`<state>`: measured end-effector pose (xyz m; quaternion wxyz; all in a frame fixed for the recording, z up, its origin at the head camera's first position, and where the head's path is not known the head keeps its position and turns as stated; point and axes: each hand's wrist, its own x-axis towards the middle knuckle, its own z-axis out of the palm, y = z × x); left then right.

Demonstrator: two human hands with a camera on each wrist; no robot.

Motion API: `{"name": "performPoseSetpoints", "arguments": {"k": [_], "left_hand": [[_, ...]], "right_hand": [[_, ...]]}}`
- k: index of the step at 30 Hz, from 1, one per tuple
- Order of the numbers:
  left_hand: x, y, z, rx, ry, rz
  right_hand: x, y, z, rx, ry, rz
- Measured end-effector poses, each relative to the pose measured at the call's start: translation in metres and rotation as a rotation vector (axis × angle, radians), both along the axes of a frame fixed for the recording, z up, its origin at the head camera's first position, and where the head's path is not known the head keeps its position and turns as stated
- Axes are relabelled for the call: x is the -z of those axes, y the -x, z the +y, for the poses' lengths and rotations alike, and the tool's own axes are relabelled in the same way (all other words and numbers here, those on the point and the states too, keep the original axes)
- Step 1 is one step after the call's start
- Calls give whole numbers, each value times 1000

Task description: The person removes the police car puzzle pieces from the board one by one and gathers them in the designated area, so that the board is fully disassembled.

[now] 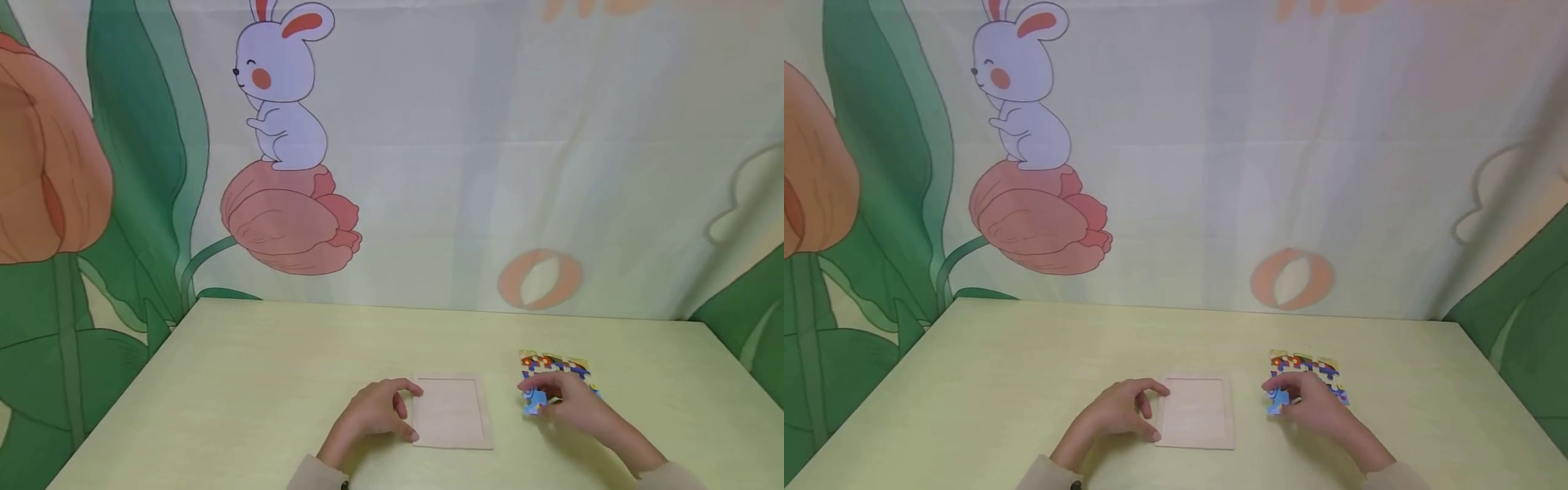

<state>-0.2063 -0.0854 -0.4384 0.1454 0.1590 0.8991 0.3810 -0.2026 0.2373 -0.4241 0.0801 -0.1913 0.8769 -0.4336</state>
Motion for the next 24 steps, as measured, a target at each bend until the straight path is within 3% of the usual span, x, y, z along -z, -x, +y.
{"name": "performPoseSetpoints", "arguments": {"k": [4,11,24], "left_hand": [[0,0,0,-4,9,4],[1,-2,1,0,1,-5],[0,0,2,4,1,3]], "right_hand": [[-1,0,28,41,-40,-3],[2,-3,62,255,-190,-171],[5,-2,76,246,-276,-151]]}}
